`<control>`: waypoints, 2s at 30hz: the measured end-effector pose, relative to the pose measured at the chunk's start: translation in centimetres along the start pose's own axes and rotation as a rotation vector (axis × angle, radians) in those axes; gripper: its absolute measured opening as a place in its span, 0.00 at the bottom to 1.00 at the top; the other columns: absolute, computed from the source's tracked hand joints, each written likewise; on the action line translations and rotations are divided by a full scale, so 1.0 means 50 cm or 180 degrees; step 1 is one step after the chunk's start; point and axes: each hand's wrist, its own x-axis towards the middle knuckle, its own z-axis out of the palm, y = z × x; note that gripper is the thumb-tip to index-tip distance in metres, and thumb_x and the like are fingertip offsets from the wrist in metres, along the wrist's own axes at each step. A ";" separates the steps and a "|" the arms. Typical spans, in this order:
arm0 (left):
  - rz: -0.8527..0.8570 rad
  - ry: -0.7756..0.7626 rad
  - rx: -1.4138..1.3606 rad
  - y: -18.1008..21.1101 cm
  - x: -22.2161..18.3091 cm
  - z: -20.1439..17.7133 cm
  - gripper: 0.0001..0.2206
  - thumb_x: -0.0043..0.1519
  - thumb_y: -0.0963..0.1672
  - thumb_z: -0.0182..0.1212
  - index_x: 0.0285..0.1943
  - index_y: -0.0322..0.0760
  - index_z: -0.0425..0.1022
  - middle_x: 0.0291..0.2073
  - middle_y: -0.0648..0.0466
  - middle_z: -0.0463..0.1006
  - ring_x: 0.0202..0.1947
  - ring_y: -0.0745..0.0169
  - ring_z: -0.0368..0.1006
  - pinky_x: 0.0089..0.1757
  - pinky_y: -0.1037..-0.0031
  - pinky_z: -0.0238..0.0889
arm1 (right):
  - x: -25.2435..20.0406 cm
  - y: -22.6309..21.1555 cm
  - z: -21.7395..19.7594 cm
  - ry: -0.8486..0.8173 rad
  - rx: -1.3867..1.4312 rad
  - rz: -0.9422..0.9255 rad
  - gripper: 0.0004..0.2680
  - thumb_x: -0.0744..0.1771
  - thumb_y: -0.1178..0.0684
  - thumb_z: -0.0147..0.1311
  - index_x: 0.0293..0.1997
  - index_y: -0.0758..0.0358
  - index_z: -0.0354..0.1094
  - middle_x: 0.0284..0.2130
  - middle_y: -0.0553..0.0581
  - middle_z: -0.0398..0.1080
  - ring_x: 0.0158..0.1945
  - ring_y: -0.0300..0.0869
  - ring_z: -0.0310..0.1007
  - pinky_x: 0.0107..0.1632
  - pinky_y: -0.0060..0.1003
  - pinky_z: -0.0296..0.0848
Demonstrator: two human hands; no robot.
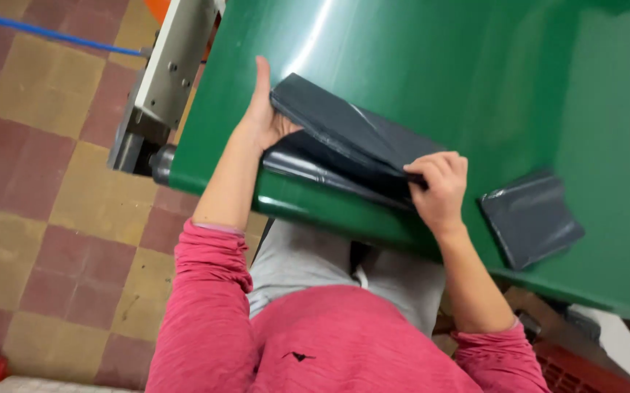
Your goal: Folding black plastic bags and placing them into a red storage crate.
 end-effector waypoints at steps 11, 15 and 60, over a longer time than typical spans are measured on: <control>0.3099 0.0615 0.4180 -0.032 -0.273 0.070 0.32 0.60 0.52 0.71 0.67 0.30 0.64 0.61 0.40 0.70 0.61 0.48 0.67 0.60 0.65 0.61 | -0.099 -0.058 -0.005 -0.0042 -0.0544 -0.0248 0.10 0.57 0.64 0.62 0.36 0.56 0.73 0.39 0.47 0.73 0.49 0.47 0.69 0.52 0.46 0.65; 0.3714 -0.0095 0.6923 -0.058 -0.311 0.068 0.23 0.52 0.50 0.70 0.54 0.40 0.73 0.51 0.50 0.75 0.58 0.49 0.70 0.52 0.59 0.64 | -0.083 -0.126 -0.045 -0.0405 -0.0504 -0.0251 0.12 0.56 0.63 0.61 0.41 0.60 0.72 0.45 0.55 0.71 0.56 0.52 0.68 0.58 0.50 0.65; 0.2639 -0.0038 0.4827 -0.558 0.133 0.708 0.12 0.68 0.49 0.56 0.46 0.37 0.70 0.36 0.45 0.80 0.36 0.38 0.77 0.36 0.55 0.68 | -0.397 0.202 -0.222 0.2818 -0.0287 0.2791 0.21 0.74 0.59 0.50 0.77 0.64 0.47 0.37 0.59 0.67 0.36 0.48 0.69 0.42 0.39 0.71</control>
